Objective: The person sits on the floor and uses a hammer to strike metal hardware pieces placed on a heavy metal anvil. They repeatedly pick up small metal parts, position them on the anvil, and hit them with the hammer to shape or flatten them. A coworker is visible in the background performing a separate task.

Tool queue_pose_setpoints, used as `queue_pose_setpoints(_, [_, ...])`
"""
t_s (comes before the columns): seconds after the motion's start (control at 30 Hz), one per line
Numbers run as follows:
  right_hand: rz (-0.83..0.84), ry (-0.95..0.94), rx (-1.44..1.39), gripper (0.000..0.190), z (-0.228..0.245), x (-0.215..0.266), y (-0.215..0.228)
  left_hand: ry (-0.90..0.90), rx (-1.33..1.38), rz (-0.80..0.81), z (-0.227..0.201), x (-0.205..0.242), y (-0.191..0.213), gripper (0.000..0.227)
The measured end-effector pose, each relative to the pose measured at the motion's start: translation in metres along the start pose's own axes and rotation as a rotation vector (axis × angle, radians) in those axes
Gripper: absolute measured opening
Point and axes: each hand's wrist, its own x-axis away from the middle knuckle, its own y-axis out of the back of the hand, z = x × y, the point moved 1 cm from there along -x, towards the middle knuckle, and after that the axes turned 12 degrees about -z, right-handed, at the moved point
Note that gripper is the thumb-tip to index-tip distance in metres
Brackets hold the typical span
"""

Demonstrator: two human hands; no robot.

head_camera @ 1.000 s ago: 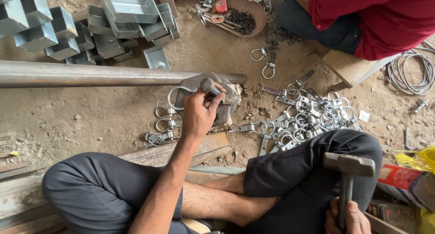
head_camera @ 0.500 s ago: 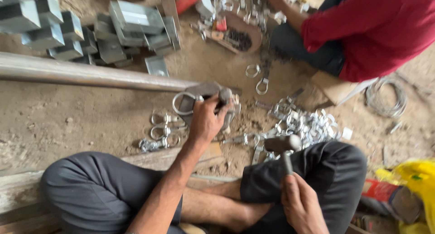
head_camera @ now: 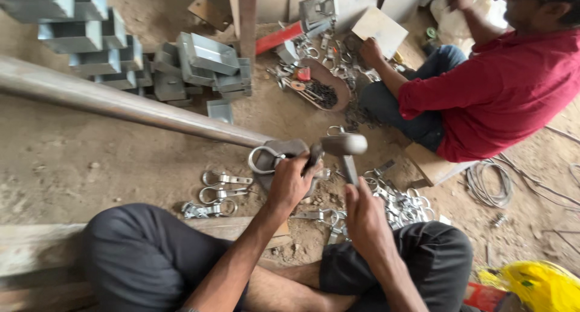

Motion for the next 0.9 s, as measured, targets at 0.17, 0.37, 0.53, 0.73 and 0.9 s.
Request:
queue_pose_setpoints(0.17, [0.157,-0.465,-0.213,0.035,-0.104,0.067,0.003,-0.068,0.1,-0.106,-0.005,0.001,0.01,0.022])
queue_pose_setpoints(0.37, [-0.247,-0.087,-0.541,0.04,-0.201,0.205,0.011,0.087,0.266,-0.088,0.003,-0.001,0.021,0.012])
queue_pose_setpoints(0.53, [-0.356,-0.754,-0.526,0.062,-0.245,0.246,0.007,0.045,0.275,-0.057,-0.002,-0.001,0.035,0.013])
queue_pose_setpoints(0.73, [-0.13,-0.903,-0.666,0.067,-0.201,0.228,0.028,0.062,0.192,0.007,-0.021,0.003,0.04,0.014])
queue_pose_setpoints(0.9, [-0.131,-0.966,-0.628,0.065,-0.178,0.212,0.035,0.114,0.185,0.033,-0.021,0.008,0.039,0.015])
